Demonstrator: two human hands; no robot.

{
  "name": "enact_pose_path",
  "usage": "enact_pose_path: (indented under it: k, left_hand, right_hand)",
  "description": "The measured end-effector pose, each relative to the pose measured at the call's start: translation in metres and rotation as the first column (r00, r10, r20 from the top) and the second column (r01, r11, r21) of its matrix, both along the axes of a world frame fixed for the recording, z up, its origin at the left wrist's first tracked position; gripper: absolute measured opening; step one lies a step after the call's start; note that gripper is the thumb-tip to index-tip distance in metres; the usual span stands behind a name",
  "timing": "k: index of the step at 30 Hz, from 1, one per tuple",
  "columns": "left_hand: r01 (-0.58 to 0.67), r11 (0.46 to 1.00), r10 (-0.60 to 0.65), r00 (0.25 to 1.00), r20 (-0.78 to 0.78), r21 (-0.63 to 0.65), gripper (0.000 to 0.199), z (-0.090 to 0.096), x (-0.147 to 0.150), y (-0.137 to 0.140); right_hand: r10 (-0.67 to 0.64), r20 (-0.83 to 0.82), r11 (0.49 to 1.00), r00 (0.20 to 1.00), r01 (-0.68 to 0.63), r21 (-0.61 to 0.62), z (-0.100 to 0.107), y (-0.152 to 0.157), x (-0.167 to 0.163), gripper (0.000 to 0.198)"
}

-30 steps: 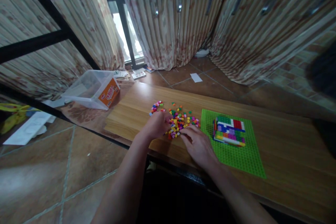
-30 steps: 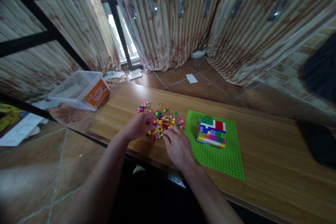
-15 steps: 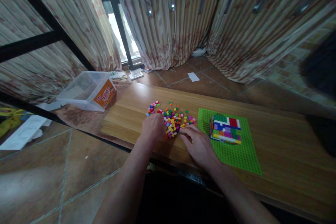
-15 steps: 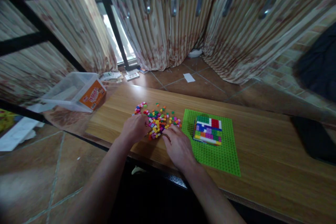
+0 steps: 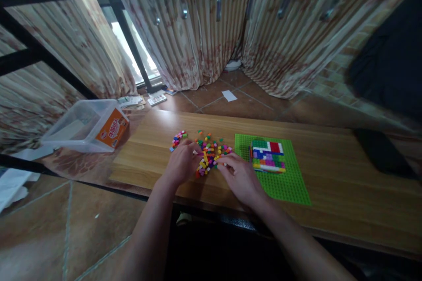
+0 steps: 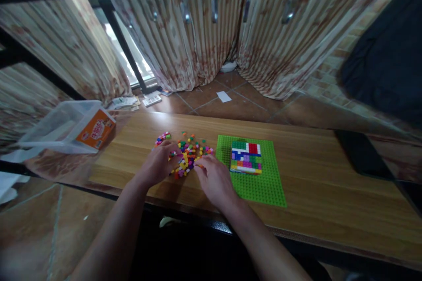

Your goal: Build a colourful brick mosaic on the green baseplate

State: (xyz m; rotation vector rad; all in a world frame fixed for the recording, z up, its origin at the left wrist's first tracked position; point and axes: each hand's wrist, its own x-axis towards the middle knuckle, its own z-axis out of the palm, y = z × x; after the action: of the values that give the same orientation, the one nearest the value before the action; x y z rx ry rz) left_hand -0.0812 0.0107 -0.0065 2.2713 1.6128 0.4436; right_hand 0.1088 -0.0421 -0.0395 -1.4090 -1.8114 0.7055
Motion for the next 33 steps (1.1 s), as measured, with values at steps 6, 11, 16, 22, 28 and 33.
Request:
enact_pose_path:
  k: [6,11,16,22,28,33]
  left_hand:
    - [0.230,0.971,-0.184,0.892,0.414,-0.065,0.011,0.005,0.018,-0.006]
    - [0.277,0.957,-0.199,0.837,0.510,-0.082,0.012,0.008,0.028,-0.011]
    - [0.288,0.954,-0.210,0.838,0.504,-0.081,0.013,0.014,0.033,-0.014]
    - [0.318,0.942,-0.198,0.791,0.579,-0.111,0.012,0.011,0.034,-0.012]
    - [0.284,0.949,-0.172,0.832,0.527,-0.140,0.012,0.001,0.027,-0.006]
    - [0.265,0.957,-0.173,0.854,0.490,-0.123,0.010,0.001,0.033,-0.007]
  right_hand:
    - [-0.087,-0.437,0.990,0.895,0.030,-0.136,0.001,0.008,0.002,0.015]
    - [-0.085,-0.498,0.992,0.863,0.025,-0.126,0.004,0.009,0.006,0.011]
    - [-0.042,-0.379,0.996,0.924,0.008,-0.091,0.009,0.006,0.010,0.014]
    - [-0.004,-0.451,0.988,0.893,-0.065,-0.137,0.008,0.010,0.017,0.019]
    - [-0.052,0.081,0.992,0.995,0.061,-0.113,-0.003,0.009,0.017,0.011]
    - [-0.058,0.278,0.994,0.959,0.080,-0.069,-0.005,0.005,0.011,0.010]
